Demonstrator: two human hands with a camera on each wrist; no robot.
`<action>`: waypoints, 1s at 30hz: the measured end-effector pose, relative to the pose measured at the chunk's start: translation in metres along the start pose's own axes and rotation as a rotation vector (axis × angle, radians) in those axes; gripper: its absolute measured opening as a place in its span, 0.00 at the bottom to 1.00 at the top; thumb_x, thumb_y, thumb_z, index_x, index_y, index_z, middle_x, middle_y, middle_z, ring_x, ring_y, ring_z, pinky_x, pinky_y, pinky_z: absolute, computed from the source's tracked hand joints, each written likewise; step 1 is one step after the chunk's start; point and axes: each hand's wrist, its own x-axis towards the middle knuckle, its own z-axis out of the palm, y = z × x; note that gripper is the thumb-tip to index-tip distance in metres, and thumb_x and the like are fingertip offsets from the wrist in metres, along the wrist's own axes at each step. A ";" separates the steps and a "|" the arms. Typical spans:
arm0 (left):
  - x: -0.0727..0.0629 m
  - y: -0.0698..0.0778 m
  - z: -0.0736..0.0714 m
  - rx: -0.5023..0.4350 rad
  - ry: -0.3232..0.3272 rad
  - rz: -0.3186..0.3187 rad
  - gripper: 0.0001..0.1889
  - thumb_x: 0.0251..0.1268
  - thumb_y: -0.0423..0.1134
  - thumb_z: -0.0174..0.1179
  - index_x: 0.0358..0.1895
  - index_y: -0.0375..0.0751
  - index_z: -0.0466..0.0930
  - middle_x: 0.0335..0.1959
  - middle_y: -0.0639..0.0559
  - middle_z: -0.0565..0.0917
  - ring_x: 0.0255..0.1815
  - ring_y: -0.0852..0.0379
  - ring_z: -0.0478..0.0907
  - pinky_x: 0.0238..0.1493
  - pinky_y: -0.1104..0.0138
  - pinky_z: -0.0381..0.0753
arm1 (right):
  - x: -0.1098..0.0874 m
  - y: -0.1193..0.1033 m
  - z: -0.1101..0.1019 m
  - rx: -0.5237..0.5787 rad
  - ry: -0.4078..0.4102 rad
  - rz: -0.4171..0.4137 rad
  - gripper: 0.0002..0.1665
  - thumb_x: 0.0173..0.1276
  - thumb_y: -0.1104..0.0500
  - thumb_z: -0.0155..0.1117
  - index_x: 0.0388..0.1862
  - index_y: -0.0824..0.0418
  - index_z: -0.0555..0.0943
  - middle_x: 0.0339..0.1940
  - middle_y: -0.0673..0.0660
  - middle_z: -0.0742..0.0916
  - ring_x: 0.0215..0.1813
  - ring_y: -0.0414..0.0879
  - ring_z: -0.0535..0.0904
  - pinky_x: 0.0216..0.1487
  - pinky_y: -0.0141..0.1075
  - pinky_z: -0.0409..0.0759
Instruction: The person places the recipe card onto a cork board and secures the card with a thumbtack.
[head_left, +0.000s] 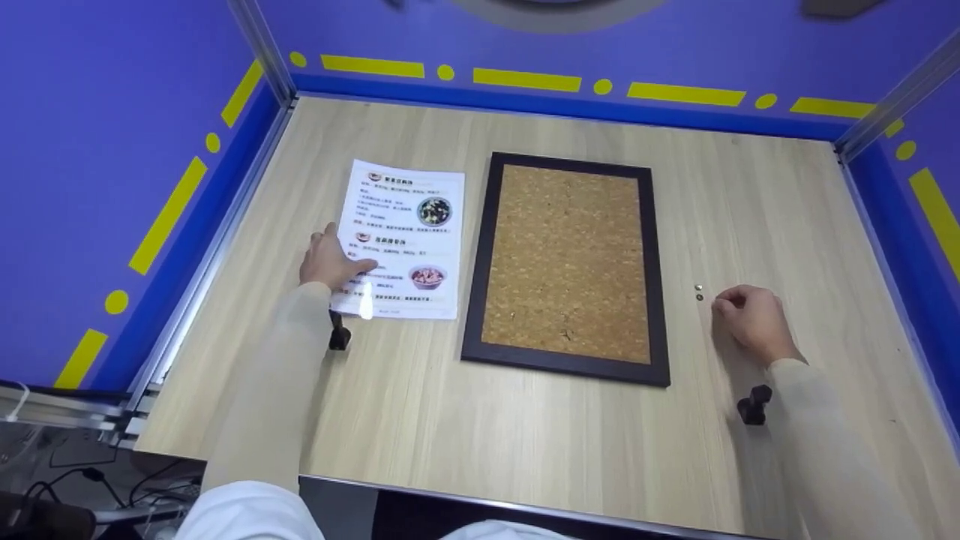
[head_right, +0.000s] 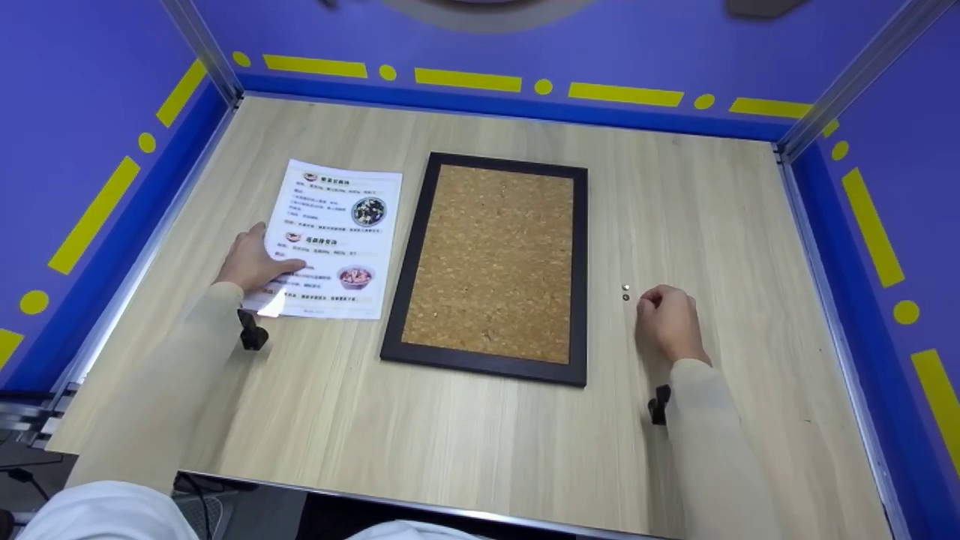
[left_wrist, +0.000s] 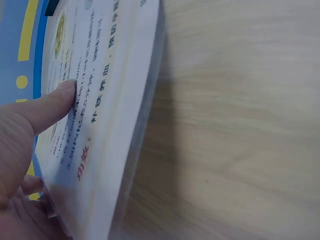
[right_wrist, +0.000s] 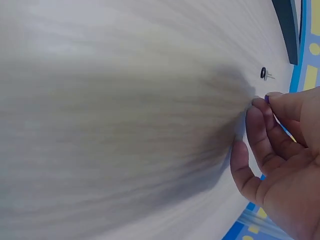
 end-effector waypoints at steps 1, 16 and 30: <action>0.001 -0.001 -0.001 -0.016 -0.004 -0.002 0.52 0.54 0.47 0.74 0.77 0.33 0.51 0.54 0.34 0.69 0.50 0.41 0.73 0.53 0.50 0.76 | -0.001 0.000 0.000 0.007 -0.004 0.009 0.14 0.74 0.62 0.55 0.48 0.74 0.80 0.41 0.67 0.83 0.40 0.54 0.77 0.34 0.34 0.75; 0.003 -0.012 -0.015 -0.454 -0.232 0.097 0.36 0.59 0.16 0.51 0.70 0.39 0.52 0.57 0.35 0.74 0.53 0.42 0.76 0.49 0.59 0.78 | -0.005 0.004 -0.001 0.046 -0.005 0.047 0.16 0.75 0.62 0.55 0.53 0.73 0.80 0.48 0.70 0.83 0.46 0.56 0.77 0.33 0.25 0.71; -0.003 -0.015 -0.023 -0.807 -0.253 0.041 0.40 0.68 0.17 0.45 0.76 0.58 0.52 0.62 0.35 0.75 0.43 0.46 0.85 0.33 0.58 0.86 | -0.008 0.006 0.001 0.069 0.090 0.058 0.17 0.74 0.61 0.58 0.53 0.73 0.82 0.45 0.69 0.85 0.42 0.51 0.79 0.30 0.23 0.72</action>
